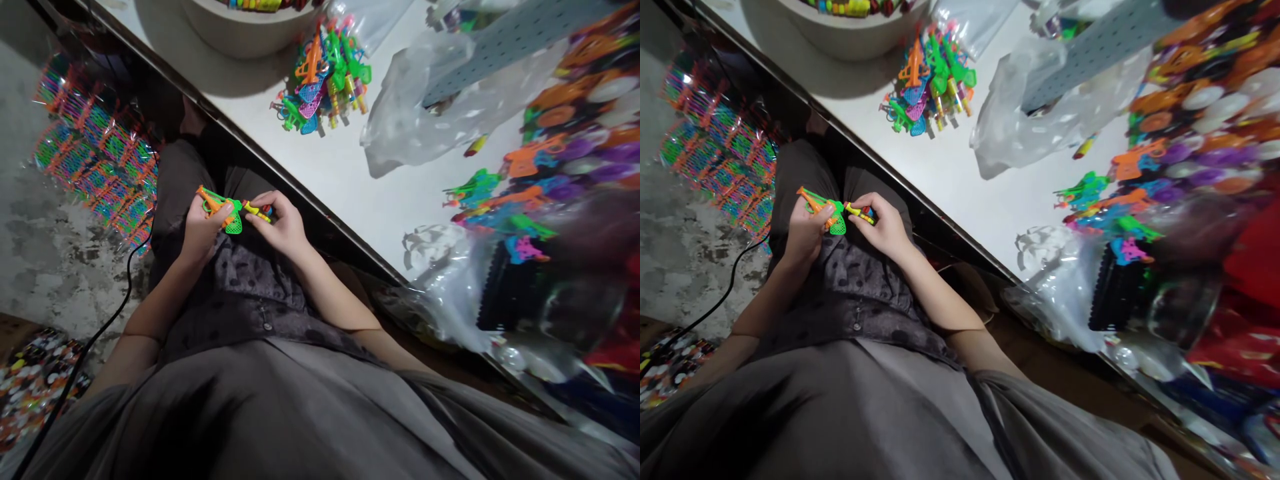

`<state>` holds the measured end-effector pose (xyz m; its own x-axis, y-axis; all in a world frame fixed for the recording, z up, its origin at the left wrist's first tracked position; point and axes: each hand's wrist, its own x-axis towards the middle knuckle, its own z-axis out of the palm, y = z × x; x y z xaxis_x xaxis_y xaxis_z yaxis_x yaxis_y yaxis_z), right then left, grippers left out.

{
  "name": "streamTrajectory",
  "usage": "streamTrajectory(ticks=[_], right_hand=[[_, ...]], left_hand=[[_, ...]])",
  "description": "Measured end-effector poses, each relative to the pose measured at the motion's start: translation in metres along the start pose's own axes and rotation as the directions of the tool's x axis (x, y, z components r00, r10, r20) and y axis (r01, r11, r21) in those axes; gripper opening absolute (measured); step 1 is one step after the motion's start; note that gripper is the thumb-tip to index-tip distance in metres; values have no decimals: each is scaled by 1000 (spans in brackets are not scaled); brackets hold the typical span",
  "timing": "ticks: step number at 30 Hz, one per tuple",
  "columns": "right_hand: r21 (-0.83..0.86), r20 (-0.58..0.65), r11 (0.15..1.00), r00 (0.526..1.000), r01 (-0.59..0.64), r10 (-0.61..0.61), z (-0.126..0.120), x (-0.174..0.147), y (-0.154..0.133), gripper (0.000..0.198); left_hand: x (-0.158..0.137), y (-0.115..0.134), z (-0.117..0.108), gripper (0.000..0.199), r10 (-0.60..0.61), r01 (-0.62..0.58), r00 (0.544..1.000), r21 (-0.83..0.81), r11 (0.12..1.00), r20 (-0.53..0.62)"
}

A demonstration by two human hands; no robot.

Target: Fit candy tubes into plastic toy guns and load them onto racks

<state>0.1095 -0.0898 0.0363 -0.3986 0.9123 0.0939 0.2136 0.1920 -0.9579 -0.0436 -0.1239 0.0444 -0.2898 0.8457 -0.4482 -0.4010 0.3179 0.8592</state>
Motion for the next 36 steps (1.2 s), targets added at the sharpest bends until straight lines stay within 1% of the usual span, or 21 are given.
streamTrajectory(ticks=[4, 9, 13, 17, 21, 24, 25, 26, 27, 28, 29, 30, 31, 32, 33, 34, 35, 36], right_hand=[[-106, 52, 990, 995, 90, -85, -3, 0, 0, 18], [-188, 78, 976, 992, 114, -101, -3, -1, -3, 10], [-228, 103, 962, 986, 152, -131, -3, 0, -8, 4], [-280, 136, 949, 984, 148, -113, -1, 2, -7, 3], [-287, 170, 952, 984, 105, -57, 1, 6, -6, 4], [-245, 189, 965, 981, 87, -41, -5, 18, -4, 9], [-236, 174, 969, 984, 80, -39, -10, 25, -3, 11], [-235, 130, 970, 991, 66, -36, -18, 33, -2, 14], [-245, 52, 969, 998, 42, -30, -28, 43, 1, 16], [-261, -62, 965, 998, 7, -24, -40, 55, 5, 19], [-279, -202, 959, 979, -39, -19, -55, 68, 9, 21], [-292, -347, 952, 938, -92, -15, -70, 82, 15, 23], [-302, -475, 943, 880, -141, -20, -85, 95, 22, 25], [-308, -573, 933, 819, -187, -25, -99, 108, 30, 25], [-317, -632, 922, 775, -221, -31, -110, 119, 37, 25], [-340, -649, 909, 760, -243, -40, -120, 128, 44, 24], [-379, -629, 893, 776, -242, -57, -126, 136, 49, 24], [-428, -586, 877, 806, -219, -84, -131, 142, 53, 23]], left_hand=[[2, -5, 0, 34, 6, -5, 1000, 22, 1000, -25], [2, -6, 3, 31, 23, -22, 998, 24, 999, -62], [3, -5, 2, 30, 35, -33, 998, 32, 999, -54], [8, -8, -2, 32, 9, -8, 999, 17, 1000, -37], [13, -12, -2, 36, -10, 9, 1000, -55, 998, -19], [21, -6, 1, 43, -55, 58, 998, -114, 992, 29], [25, -2, 1, 46, -70, 77, 996, -120, 990, 61], [31, 3, 0, 49, -77, 89, 992, -122, 989, 101], [37, 8, -2, 50, -74, 91, 988, -122, 988, 139], [45, 12, -6, 50, -60, 81, 984, -122, 989, 165], [53, 16, -12, 48, -41, 63, 984, -121, 991, 176], [63, 19, -20, 46, -24, 46, 985, -121, 992, 172], [73, 20, -30, 44, -17, 36, 987, -123, 992, 159], [83, 20, -41, 42, -25, 43, 989, -126, 991, 146], [93, 18, -52, 41, -52, 70, 989, -132, 989, 137], [103, 15, -63, 39, -96, 115, 987, -146, 983, 132], [111, 10, -73, 36, -146, 166, 982, -169, 972, 123], [118, 6, -83, 32, -198, 216, 974, -201, 955, 105]])
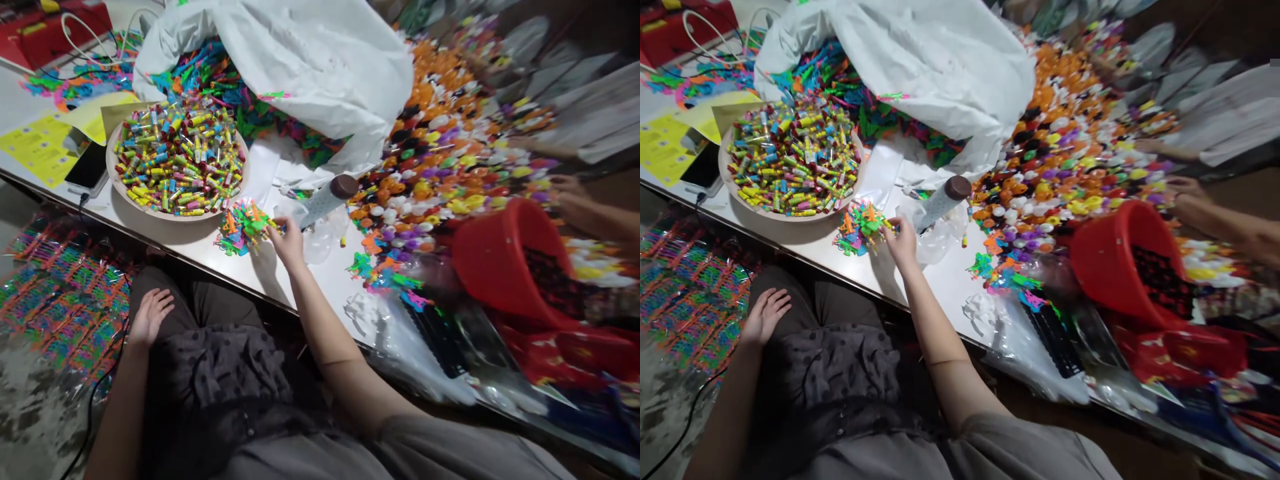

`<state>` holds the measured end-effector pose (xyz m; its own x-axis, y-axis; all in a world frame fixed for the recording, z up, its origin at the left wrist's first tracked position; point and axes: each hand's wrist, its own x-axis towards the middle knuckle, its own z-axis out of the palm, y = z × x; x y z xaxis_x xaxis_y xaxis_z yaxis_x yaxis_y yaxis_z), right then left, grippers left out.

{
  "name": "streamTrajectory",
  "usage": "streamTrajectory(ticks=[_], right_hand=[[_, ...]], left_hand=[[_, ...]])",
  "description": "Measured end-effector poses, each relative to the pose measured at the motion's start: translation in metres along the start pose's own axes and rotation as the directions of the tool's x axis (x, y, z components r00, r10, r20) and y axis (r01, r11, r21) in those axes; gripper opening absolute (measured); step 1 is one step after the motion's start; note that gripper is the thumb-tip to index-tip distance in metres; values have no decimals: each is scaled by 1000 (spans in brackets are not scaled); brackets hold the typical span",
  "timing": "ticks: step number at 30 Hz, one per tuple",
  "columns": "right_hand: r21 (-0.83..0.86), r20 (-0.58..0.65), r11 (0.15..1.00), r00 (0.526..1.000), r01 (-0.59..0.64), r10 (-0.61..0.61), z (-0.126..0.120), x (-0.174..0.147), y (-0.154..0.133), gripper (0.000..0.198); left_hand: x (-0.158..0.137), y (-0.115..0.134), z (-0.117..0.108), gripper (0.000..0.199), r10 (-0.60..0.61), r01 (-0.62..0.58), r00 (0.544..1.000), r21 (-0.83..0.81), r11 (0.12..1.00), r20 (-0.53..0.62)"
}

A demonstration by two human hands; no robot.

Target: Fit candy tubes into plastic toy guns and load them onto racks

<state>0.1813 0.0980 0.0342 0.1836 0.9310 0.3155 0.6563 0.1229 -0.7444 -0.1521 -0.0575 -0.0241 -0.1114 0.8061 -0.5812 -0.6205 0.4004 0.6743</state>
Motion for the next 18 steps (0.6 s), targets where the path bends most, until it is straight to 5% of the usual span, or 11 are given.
streamTrajectory(ticks=[4, 8, 13, 16, 18], right_hand=[[-57, 1, 985, 987, 162, -162, 6, 41, 3, 23], [-150, -77, 984, 991, 96, -109, 26, 141, 9, 22], [-491, 107, 869, 994, 63, -12, 82, 279, 41, 42], [-619, 269, 755, 961, 219, -58, 107, 325, 64, 44], [-570, 340, 754, 929, 326, -145, 115, 341, 76, 36]], left_hand=[[15, -4, -24, 25, -119, 100, 988, -182, 978, -98], [20, 1, -24, 35, -203, 189, 979, -243, 952, -33], [32, 6, -28, 41, -415, 383, 910, -355, 853, -16], [37, 1, -41, 41, -462, 454, 883, -415, 788, 87], [38, -2, -50, 43, -470, 476, 873, -447, 757, 134]])
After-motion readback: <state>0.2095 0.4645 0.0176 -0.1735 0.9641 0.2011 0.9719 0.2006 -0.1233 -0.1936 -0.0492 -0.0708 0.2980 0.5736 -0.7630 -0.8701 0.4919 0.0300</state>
